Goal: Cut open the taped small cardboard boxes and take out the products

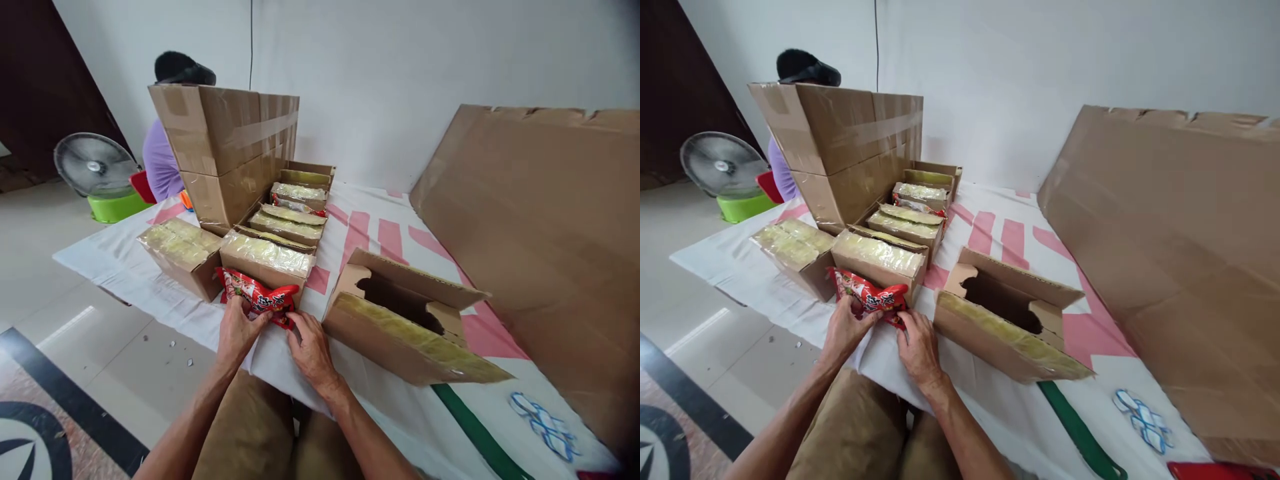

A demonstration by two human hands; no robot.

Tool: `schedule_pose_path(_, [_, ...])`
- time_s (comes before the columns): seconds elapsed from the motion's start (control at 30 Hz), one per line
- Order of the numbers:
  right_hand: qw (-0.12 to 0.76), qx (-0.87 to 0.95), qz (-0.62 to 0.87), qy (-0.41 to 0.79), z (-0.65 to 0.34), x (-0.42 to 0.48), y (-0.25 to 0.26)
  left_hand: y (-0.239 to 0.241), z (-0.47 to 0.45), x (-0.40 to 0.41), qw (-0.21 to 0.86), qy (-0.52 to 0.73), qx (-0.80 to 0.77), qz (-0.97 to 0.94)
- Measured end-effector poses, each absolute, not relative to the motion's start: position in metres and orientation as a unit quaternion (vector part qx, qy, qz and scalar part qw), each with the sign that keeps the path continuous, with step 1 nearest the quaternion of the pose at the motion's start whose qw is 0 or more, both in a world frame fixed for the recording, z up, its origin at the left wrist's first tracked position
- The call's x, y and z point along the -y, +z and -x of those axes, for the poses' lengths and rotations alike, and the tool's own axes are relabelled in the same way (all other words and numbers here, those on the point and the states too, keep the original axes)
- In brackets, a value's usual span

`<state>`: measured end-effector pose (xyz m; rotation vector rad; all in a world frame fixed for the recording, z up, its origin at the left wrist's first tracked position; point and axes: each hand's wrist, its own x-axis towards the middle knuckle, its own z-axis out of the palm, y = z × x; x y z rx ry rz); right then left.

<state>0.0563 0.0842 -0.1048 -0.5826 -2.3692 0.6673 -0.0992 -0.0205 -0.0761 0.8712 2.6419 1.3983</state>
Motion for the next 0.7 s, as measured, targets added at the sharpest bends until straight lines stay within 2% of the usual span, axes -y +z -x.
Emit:
schedule_pose_path(0.3, [0.333, 0.869, 0.286, 0.230, -0.060, -0.073, -0.132, -0.061, 0.114, -0.042, 0.063, 0.414, -0.867, -0.270])
schedule_pose_path(0.5, [0.280, 0.894, 0.274, 0.217, -0.062, -0.070, -0.126, -0.054, 0.130, -0.075, 0.056, 0.419, -0.864, -0.273])
schedule_pose_path(0.7, [0.241, 0.905, 0.282, 0.209, -0.063, -0.070, -0.119, -0.066, 0.125, -0.072, 0.069, 0.424, -0.863, -0.265])
